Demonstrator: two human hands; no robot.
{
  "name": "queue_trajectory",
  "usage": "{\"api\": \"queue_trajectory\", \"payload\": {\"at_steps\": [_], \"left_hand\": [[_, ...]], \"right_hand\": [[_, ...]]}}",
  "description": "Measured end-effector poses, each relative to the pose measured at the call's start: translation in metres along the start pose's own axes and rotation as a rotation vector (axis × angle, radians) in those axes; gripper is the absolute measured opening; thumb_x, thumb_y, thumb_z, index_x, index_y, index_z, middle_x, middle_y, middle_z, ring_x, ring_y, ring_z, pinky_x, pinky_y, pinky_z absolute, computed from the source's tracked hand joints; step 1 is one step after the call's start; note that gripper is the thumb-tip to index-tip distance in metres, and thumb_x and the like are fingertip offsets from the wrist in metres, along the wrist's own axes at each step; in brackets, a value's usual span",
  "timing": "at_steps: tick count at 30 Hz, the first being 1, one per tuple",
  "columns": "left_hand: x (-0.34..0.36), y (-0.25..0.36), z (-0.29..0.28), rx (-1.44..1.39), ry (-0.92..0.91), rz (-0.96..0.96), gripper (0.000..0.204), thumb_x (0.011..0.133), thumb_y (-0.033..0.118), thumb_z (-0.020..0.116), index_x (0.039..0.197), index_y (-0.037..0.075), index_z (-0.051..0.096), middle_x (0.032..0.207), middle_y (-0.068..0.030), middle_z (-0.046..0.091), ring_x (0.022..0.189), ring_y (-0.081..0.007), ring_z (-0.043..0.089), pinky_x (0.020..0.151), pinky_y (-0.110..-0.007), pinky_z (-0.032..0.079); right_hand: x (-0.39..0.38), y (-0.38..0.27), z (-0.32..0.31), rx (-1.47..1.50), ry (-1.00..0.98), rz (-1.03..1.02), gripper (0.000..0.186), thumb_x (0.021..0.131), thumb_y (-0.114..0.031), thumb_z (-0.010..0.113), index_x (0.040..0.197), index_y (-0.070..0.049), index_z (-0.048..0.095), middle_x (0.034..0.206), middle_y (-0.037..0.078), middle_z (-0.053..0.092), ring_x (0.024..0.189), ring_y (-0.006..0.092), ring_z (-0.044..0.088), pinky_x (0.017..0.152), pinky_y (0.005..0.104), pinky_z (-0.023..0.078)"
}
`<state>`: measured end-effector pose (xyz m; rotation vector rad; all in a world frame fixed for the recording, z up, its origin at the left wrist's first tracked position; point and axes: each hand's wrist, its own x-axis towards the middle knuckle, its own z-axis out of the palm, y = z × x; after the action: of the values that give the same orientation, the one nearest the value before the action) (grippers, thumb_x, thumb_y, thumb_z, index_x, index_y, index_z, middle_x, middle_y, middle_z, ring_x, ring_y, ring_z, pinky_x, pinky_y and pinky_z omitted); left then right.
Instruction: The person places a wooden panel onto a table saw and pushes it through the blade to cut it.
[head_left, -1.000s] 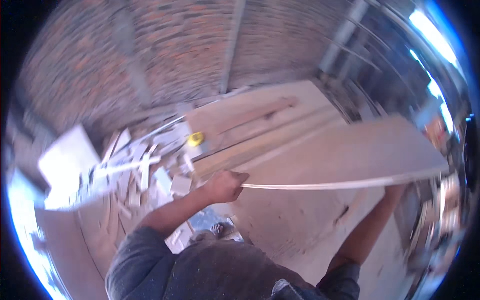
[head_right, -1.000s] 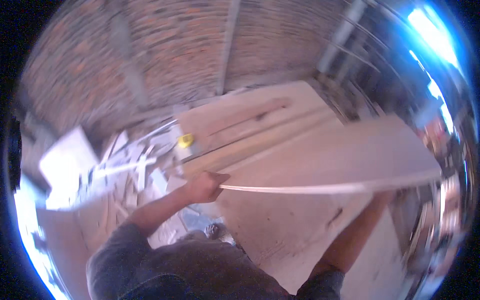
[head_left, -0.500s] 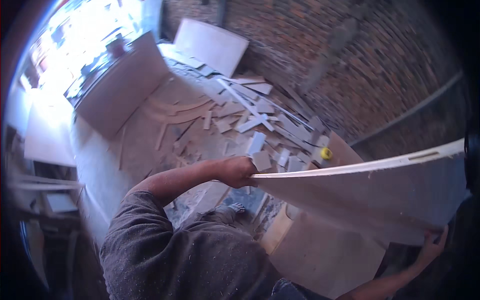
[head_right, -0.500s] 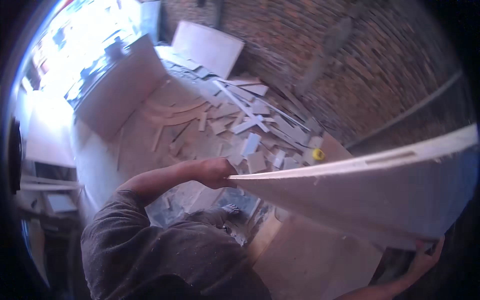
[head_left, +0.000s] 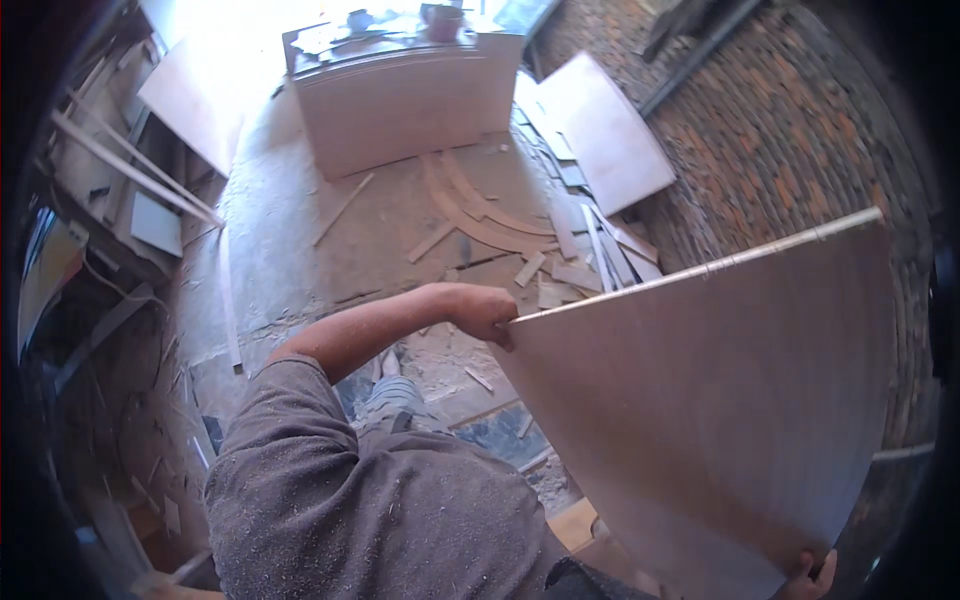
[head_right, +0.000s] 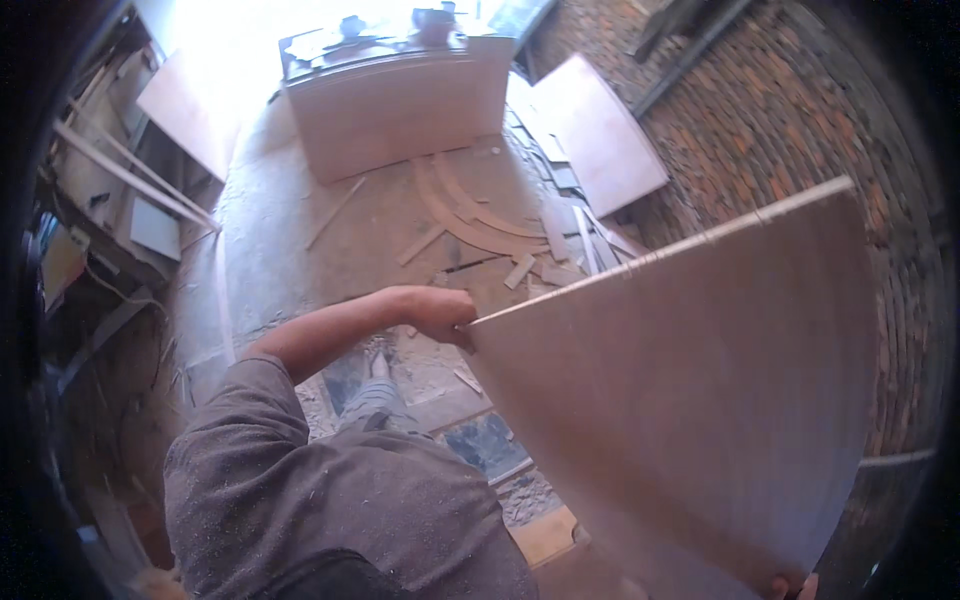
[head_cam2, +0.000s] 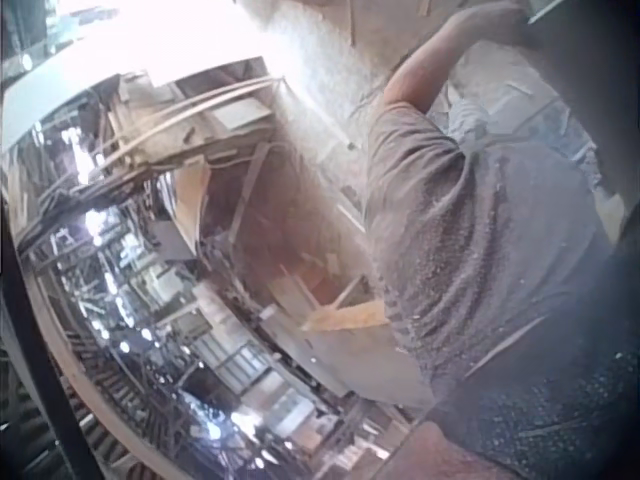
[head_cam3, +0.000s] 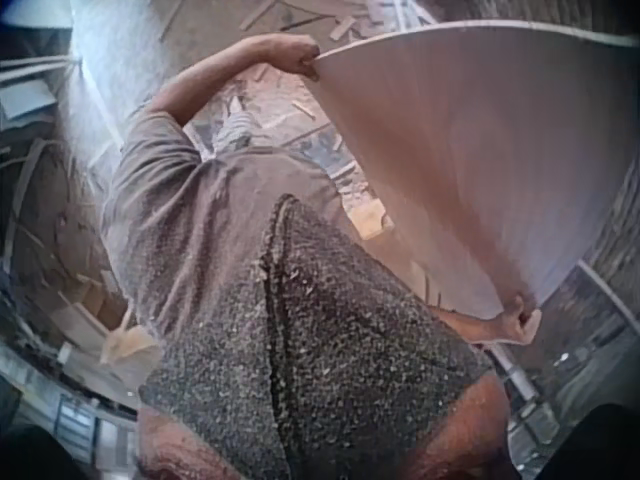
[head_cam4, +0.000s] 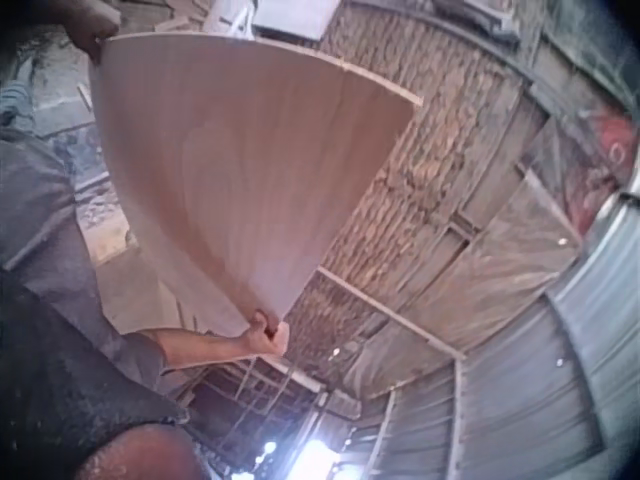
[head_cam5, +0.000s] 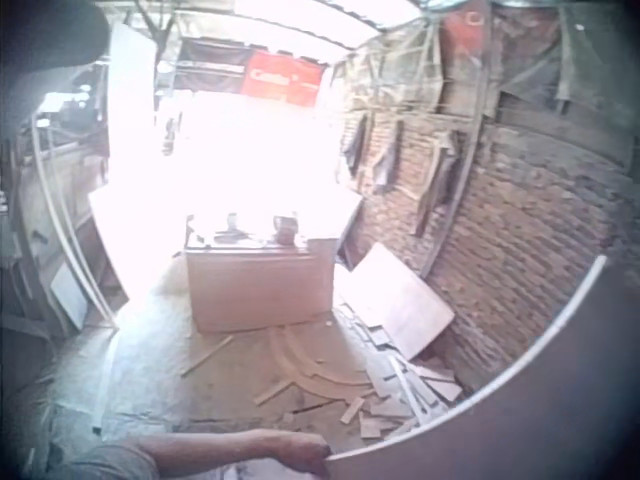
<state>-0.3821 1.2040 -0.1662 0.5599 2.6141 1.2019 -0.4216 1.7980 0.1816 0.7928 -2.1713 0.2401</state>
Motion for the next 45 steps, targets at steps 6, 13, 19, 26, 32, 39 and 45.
{"api": "queue_trajectory", "payload": {"at_steps": [6,13,19,26,32,39,45], "left_hand": [[-0.092,-0.104,-0.099,0.045,0.107,-0.26,0.045,0.078,0.031,0.076,0.113,0.003,0.067,0.105,-0.0226,0.067,0.101,-0.038,0.063,0.087,-0.045,0.049],[-0.228,-0.201,-0.111,-0.002,0.897,-0.724,0.076,0.074,0.04,0.078,0.135,0.003,0.052,0.132,-0.0211,0.056,0.126,-0.0361,0.05,0.106,-0.041,0.041],[-0.295,-0.212,-0.086,-0.495,0.939,-1.049,0.064,0.078,0.042,0.076,0.122,-0.003,0.063,0.12,-0.023,0.064,0.115,-0.0319,0.061,0.097,-0.038,0.049],[-0.307,-0.231,-0.155,-0.868,1.363,-0.914,0.102,0.074,0.05,0.08,0.145,-0.008,0.033,0.146,-0.0272,0.041,0.133,-0.0373,0.043,0.109,-0.04,0.036],[-0.351,-0.261,-0.29,-0.398,2.09,-0.895,0.122,0.06,0.018,0.093,0.154,0.015,0.015,0.158,-0.0129,0.018,0.144,-0.0365,0.022,0.108,-0.053,0.035],[-0.406,-0.263,-0.361,-0.141,2.055,-0.958,0.063,0.062,-0.005,0.086,0.11,0.012,0.048,0.117,-0.0065,0.055,0.126,-0.0263,0.049,0.101,-0.041,0.048],[-0.445,-0.291,-0.407,-0.082,2.03,-0.94,0.061,0.063,-0.007,0.084,0.108,0.011,0.047,0.116,-0.0078,0.056,0.125,-0.0274,0.05,0.1,-0.042,0.05]], "right_hand": [[0.11,-0.112,0.132,0.09,0.073,-0.127,0.057,0.074,-0.052,0.08,0.073,-0.002,0.054,0.06,0.002,0.049,0.052,0.017,0.047,0.048,0.0316,0.039],[0.233,-0.219,0.266,0.294,-0.096,0.013,0.041,0.074,-0.035,0.084,0.072,-0.003,0.06,0.062,-0.004,0.054,0.057,0.0081,0.047,0.052,0.0251,0.037],[0.304,-0.376,0.4,0.419,-0.092,-0.228,0.031,0.076,-0.029,0.084,0.07,-0.004,0.065,0.062,-0.001,0.053,0.057,0.0088,0.048,0.051,0.027,0.036],[0.341,-0.549,0.595,0.618,-0.249,-0.555,0.044,0.069,-0.034,0.085,0.061,-0.005,0.054,0.058,0.008,0.052,0.053,0.0265,0.051,0.051,0.038,0.037],[0.359,-0.678,0.728,0.916,-0.313,-0.772,0.056,0.06,-0.044,0.086,0.053,-0.01,0.041,0.052,0.003,0.043,0.048,0.0242,0.046,0.05,0.0365,0.034],[0.391,-0.788,0.813,1.143,-0.362,-0.836,0.054,0.061,-0.043,0.085,0.054,-0.013,0.04,0.052,0.0,0.043,0.049,0.0194,0.048,0.051,0.0333,0.035],[0.415,-0.863,0.858,1.237,-0.338,-0.864,0.052,0.06,-0.041,0.085,0.055,-0.012,0.042,0.053,0.001,0.046,0.051,0.0182,0.051,0.052,0.0325,0.038]]}}
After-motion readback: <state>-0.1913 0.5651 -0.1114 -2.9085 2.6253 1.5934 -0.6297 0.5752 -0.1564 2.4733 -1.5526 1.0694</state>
